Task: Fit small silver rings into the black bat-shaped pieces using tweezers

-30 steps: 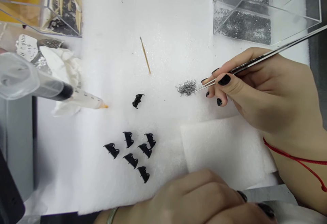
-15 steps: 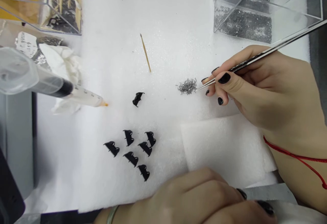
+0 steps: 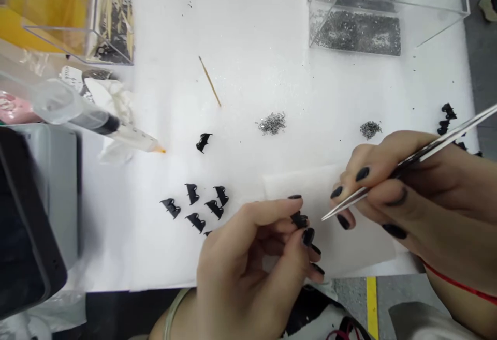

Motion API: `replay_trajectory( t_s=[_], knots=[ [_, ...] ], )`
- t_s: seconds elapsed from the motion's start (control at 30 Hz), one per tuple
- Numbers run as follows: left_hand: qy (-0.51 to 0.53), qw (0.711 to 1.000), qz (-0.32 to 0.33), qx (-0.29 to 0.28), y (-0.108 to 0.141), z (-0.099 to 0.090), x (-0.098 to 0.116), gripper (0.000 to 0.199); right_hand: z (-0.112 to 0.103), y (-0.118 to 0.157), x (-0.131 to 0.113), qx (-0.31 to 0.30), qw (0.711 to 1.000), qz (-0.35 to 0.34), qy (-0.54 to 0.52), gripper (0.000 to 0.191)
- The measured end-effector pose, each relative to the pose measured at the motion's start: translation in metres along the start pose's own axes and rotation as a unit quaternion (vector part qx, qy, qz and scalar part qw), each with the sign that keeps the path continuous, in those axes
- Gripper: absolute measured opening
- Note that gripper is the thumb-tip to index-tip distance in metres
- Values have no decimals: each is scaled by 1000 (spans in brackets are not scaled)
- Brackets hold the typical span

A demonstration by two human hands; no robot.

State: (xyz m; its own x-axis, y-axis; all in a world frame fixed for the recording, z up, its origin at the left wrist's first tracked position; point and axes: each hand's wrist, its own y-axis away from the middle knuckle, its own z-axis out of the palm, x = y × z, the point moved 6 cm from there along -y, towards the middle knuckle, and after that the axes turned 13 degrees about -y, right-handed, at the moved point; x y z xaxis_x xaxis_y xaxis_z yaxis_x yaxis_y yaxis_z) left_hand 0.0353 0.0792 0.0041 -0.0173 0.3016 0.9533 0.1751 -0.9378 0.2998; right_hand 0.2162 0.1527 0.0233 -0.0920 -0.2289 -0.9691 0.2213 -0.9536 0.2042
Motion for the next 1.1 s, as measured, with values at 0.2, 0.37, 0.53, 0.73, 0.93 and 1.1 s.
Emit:
replay_trajectory(
  t_s=[0.2,0.37,0.53,0.73,0.93,1.1],
  knots=[
    [-43,999,29,9,-2,-2,2,44,9,3,4,-8,1000,4,-15,12],
    [-99,991,80,-31,-5,-5,6,44,14,-1,0,-22,1000,-15,-4,16],
    [-129,985,105,-40,-7,-8,9,44,16,-1,-1,-52,997,-43,30,18],
    [-117,987,101,-36,-7,-6,7,42,19,-1,-3,-61,995,-53,55,16],
    [-109,989,95,-30,-7,-5,6,43,21,-3,-4,-78,996,-49,16,18],
    [-106,988,105,-33,-6,-5,7,45,22,0,-1,-86,995,-47,8,21]
  ],
)
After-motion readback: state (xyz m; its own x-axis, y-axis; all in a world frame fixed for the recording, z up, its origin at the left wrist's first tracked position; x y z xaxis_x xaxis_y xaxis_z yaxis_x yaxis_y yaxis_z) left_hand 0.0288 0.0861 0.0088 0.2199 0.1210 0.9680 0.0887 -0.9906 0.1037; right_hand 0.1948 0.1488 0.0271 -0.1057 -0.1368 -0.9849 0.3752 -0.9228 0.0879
